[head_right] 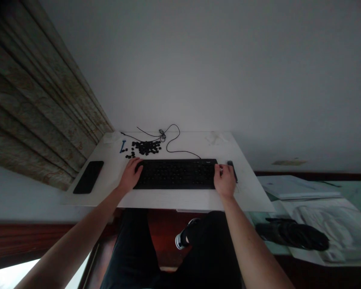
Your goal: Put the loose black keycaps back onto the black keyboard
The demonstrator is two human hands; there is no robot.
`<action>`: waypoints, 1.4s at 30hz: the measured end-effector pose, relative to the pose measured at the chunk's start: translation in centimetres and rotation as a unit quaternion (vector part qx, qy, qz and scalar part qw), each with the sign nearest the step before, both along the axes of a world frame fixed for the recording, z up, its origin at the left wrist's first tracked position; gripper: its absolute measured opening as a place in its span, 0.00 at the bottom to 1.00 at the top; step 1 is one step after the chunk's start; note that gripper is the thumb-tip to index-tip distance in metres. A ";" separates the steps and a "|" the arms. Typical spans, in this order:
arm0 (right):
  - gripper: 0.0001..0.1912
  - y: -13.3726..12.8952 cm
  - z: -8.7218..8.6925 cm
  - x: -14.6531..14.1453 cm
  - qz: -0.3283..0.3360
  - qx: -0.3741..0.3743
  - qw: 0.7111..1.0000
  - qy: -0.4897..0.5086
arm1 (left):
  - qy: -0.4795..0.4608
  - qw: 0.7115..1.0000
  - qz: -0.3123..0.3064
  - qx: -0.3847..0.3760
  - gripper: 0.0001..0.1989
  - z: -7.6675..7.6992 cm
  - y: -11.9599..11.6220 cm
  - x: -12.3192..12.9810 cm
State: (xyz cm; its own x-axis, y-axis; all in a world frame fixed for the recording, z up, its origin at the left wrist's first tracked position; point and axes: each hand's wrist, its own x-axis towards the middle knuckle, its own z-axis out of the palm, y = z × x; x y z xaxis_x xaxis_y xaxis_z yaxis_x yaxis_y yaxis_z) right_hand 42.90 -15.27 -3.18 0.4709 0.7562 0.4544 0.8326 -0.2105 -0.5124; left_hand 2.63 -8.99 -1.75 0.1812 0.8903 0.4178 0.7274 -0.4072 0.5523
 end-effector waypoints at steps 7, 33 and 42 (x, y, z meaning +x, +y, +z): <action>0.27 0.1 -0.2 0.1 0.008 0.020 1.000 -0.013 | 0.121 0.989 -0.020 -0.084 0.15 2.9 7.6 0.4; 0.27 0.0 -0.2 0.1 0.012 0.014 1.000 -0.020 | -0.518 0.803 -0.028 -0.292 0.10 4.1 6.4 5.2; 0.26 0.0 -0.5 0.2 0.009 0.015 1.000 -0.017 | -0.709 0.614 -0.045 -0.342 0.14 5.6 -0.1 7.1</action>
